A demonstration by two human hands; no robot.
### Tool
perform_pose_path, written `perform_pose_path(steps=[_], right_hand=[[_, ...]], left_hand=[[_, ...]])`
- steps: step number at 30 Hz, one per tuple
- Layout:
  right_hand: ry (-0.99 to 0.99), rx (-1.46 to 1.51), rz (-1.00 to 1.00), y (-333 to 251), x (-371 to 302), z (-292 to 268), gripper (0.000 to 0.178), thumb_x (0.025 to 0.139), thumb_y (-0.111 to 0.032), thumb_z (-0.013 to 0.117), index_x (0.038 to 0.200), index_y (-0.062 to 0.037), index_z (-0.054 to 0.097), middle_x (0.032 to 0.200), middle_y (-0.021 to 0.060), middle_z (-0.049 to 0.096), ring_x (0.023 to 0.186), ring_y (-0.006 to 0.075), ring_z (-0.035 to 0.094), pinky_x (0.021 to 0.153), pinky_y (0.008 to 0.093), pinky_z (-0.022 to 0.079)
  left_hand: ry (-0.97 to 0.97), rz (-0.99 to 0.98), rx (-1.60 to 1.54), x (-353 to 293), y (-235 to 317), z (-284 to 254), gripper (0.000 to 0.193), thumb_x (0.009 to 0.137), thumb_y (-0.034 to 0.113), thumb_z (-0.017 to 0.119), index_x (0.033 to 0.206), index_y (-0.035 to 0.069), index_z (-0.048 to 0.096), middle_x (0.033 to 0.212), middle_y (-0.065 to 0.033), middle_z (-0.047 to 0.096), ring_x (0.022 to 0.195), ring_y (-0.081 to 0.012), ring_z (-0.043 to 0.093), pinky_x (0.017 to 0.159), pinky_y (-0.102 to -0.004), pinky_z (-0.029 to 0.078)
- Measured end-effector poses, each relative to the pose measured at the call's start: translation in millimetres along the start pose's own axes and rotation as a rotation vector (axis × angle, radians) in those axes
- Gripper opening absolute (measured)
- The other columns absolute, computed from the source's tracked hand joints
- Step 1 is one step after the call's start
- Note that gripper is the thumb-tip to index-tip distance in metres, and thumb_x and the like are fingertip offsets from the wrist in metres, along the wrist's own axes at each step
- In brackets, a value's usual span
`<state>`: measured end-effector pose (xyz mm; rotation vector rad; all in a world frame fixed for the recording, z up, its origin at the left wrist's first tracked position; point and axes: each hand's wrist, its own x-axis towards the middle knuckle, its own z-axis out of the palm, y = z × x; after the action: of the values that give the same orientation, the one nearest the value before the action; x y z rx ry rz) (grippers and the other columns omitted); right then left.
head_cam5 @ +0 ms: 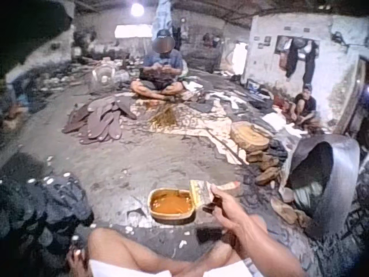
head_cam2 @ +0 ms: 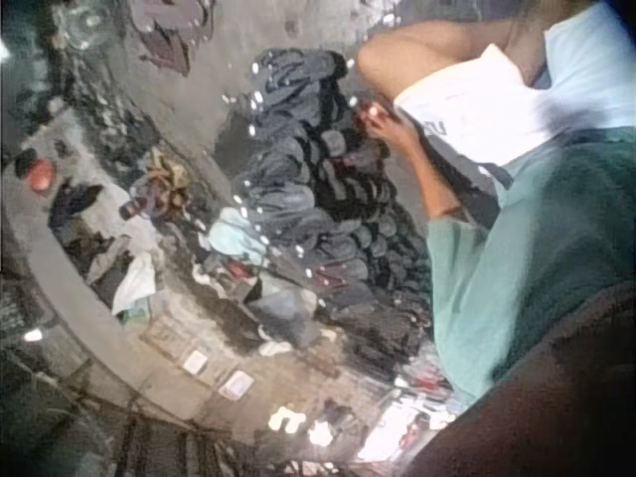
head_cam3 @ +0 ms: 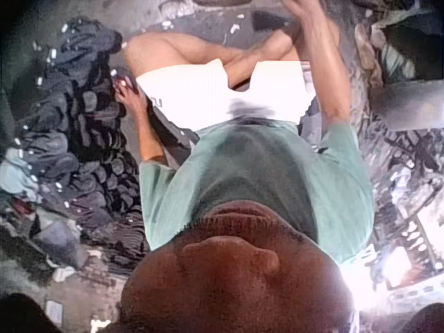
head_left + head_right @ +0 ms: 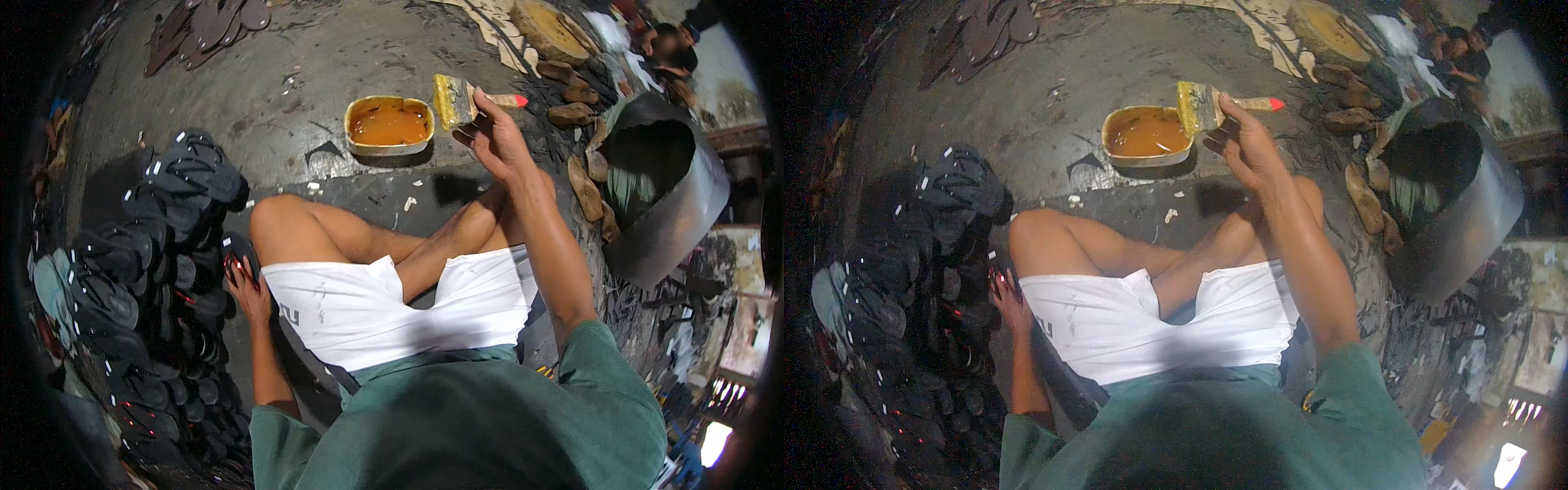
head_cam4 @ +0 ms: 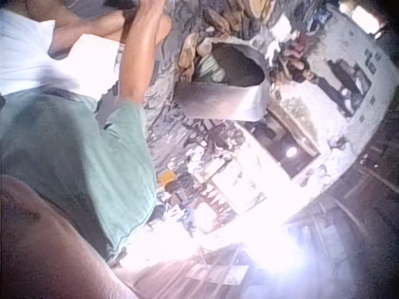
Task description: The person sits on the floor and applies a brown adhesive to the soles of black flip-flops using a brush. They repeatedly dip the brush into a container of glue and coat each sole before placing the treated slippers on the floor.
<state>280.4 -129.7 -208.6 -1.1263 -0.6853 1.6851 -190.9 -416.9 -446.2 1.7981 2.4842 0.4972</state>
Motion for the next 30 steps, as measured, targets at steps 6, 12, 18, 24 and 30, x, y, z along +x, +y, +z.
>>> perform_pose_path(steps=[6,12,18,24,30], right_hand=[[0.012,0.068,-0.104,-21,3,9,0.029,0.095,-0.037,0.069,0.115,-0.0167,0.065,0.111,0.0002,0.067,0.098,0.0169,0.064,0.092,0.0413,0.046],[-0.022,0.091,-0.209,-42,-12,35,0.031,0.094,-0.032,0.070,0.119,-0.0156,0.064,0.115,0.0010,0.067,0.103,0.0188,0.065,0.096,0.0391,0.047],[-0.327,-0.049,-0.363,-56,-77,93,0.042,0.098,-0.031,0.065,0.124,0.0020,0.061,0.121,0.0085,0.068,0.111,0.0167,0.064,0.102,0.0343,0.045],[-0.233,-0.490,-0.497,-43,-86,89,0.040,0.094,-0.029,0.070,0.116,0.0045,0.070,0.101,0.0092,0.073,0.092,0.0128,0.065,0.085,0.0297,0.051],[-0.449,-0.588,-0.756,-34,-115,82,0.029,0.091,-0.019,0.074,0.113,-0.0002,0.072,0.094,0.0085,0.074,0.087,0.0138,0.067,0.078,0.0304,0.052]], left_hand=[[0.015,-0.123,-0.431,2,-12,-20,0.044,0.107,0.026,0.046,0.145,0.004,0.050,0.154,-0.0174,0.042,0.144,-0.0370,0.034,0.118,-0.0434,0.025],[0.185,-0.628,-1.695,34,114,-148,0.060,0.105,0.046,0.044,0.147,0.002,0.043,0.138,-0.0150,0.056,0.122,-0.0262,0.058,0.105,-0.0376,0.045],[-0.324,-0.338,-2.575,60,240,-160,0.060,0.105,0.050,0.043,0.137,-0.001,0.049,0.128,-0.0153,0.061,0.111,-0.0268,0.063,0.095,-0.0410,0.054],[-0.829,-0.180,-2.499,61,291,-151,0.063,0.106,0.051,0.036,0.141,-0.001,0.046,0.130,-0.0178,0.061,0.114,-0.0276,0.065,0.095,-0.0386,0.057],[-0.689,-0.478,-2.232,64,335,-184,0.060,0.107,0.047,0.035,0.139,-0.002,0.048,0.126,-0.0189,0.063,0.106,-0.0252,0.068,0.088,-0.0353,0.060]])
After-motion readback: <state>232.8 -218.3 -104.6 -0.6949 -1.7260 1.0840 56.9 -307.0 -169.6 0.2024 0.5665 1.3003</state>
